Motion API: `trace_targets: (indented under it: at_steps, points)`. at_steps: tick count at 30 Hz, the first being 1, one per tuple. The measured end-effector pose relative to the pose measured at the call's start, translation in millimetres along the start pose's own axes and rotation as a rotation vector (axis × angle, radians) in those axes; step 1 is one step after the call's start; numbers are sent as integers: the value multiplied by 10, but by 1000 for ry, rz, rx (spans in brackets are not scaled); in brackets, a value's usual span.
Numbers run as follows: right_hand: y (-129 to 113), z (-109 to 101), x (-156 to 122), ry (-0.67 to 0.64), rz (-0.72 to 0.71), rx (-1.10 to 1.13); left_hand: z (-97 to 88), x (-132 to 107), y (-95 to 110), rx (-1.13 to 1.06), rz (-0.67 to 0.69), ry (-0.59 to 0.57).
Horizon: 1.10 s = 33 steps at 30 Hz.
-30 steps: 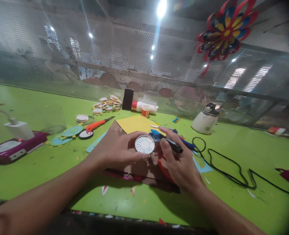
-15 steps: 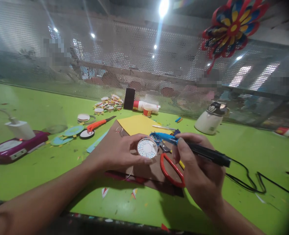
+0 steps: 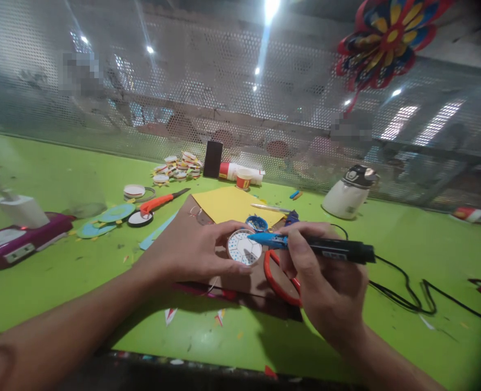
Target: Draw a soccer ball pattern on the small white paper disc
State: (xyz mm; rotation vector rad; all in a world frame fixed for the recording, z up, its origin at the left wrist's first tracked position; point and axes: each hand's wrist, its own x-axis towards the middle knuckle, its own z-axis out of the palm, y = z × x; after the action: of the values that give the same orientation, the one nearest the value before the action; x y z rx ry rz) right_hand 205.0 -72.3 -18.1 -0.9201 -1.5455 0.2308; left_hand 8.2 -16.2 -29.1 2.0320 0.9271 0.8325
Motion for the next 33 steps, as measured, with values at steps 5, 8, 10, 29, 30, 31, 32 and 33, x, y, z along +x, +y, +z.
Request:
trace_targets:
  at_steps: [5,8,10,29,30,31,32,33]
  points:
    - [18,28,-5,-74,-7,19,-5,0,-5,28,4,6]
    - [2,38,4,-81,-63,-4,-16,6,22,48,-3,-31]
    - [-15,42,11,-94,-69,-3,-21,4,40,54,-10,-57]
    - [12,81,0,-156,-5,53,0,2,63,7,-35,-94]
    - [12,81,4,-155,-20,39,2,0,63,8,-31,-88]
    - [12,82,6,-153,-33,24,5,-2,64,7,-28,-78]
    - [12,84,9,-149,-44,10,8,-3,64,5,-27,-69]
    - [11,87,11,-145,-48,-2,11,-5,65,3,-29,-66]
